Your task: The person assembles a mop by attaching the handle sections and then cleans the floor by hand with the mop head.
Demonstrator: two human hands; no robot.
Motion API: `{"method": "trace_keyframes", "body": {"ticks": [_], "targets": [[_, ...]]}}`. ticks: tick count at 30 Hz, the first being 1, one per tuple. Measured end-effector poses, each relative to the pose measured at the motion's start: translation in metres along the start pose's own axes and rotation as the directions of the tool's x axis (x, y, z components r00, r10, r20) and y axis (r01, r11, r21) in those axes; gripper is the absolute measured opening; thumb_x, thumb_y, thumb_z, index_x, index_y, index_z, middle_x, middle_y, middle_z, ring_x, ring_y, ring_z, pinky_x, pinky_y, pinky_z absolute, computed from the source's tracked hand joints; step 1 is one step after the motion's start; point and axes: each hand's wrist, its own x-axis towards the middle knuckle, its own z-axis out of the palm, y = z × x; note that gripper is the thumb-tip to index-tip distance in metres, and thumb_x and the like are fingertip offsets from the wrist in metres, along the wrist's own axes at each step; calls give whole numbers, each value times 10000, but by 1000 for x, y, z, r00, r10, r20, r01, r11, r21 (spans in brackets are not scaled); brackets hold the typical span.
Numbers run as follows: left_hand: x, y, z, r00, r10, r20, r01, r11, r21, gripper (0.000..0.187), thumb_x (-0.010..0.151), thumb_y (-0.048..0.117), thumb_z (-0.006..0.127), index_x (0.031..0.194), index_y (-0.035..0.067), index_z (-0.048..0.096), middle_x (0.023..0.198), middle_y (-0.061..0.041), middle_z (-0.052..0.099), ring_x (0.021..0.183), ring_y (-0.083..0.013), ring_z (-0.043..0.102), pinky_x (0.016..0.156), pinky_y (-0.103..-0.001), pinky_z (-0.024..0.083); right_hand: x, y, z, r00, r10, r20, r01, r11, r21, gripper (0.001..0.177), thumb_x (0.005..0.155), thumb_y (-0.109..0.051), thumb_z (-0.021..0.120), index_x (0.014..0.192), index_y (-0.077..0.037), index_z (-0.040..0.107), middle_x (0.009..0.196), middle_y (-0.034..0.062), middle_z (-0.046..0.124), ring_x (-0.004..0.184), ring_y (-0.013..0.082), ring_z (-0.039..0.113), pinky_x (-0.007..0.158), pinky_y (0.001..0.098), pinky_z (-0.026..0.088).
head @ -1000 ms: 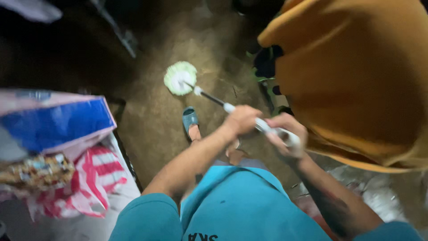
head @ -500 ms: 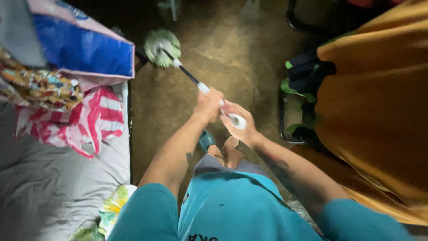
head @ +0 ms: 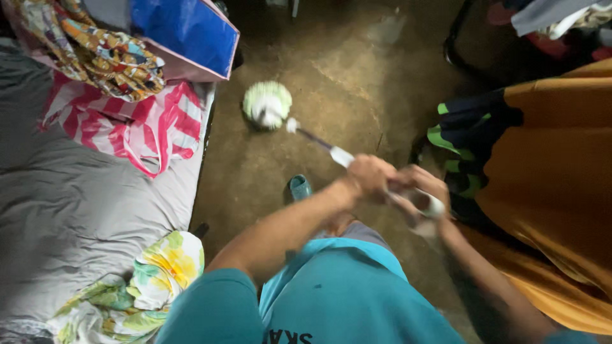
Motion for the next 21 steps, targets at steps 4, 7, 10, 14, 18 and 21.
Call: {"method": "trace_keyframes", "body": {"ticks": [4,7,10,14,18,21], "targets": [[-33,26,-1,999,-27,43,30,996,-81,228,738,398,769,758,181,703,749,-100,719,710,-337,727,636,-477,584,-34,-11,1,998,47,47,-49,997,51,189,773,-134,746,904,-34,652,1023,142,703,925,229,708,808,330,563],[-69,-2,-16,987,81,142,-77,996,-33,199,677,350,757,756,176,703,767,-97,723,744,-360,724,623,-484,577,-43,6,53,996,-83,17,83,997,7,177,786,-82,770,912,-46,650,1008,133,696,921,260,688,815,350,551],[-99,-62,-42,979,5,204,-23,996,83,242,654,361,782,742,146,712,766,-135,715,760,-384,705,647,-490,559,-29,28,127,999,-26,-22,28,998,62,290,790,-7,797,1066,-10,708,1058,160,682,970,302,696,798,361,563],[-143,-116,-60,754,-655,-57,656,743,132,189,792,286,736,923,151,752,1006,-127,726,1022,-317,679,863,-523,502,6,40,191,998,-29,59,23,994,103,353,791,-35,821,1124,-78,713,1232,127,718,1172,301,679,998,399,549],[-168,-125,-39,825,-475,-306,530,839,123,578,629,245,772,1197,160,717,1289,-135,621,1246,-372,497,1007,-565,376,12,34,195,998,-54,35,49,990,135,329,831,-70,845,1126,-110,705,1239,103,711,1181,295,681,1005,393,540],[-156,-119,-12,963,-82,-256,157,945,287,339,628,248,723,960,204,778,1073,-34,728,1166,-301,590,1073,-642,288,-1,30,164,992,-127,4,126,984,128,356,820,-72,846,1141,-123,700,1213,79,724,1142,291,686,994,390,555]]}}
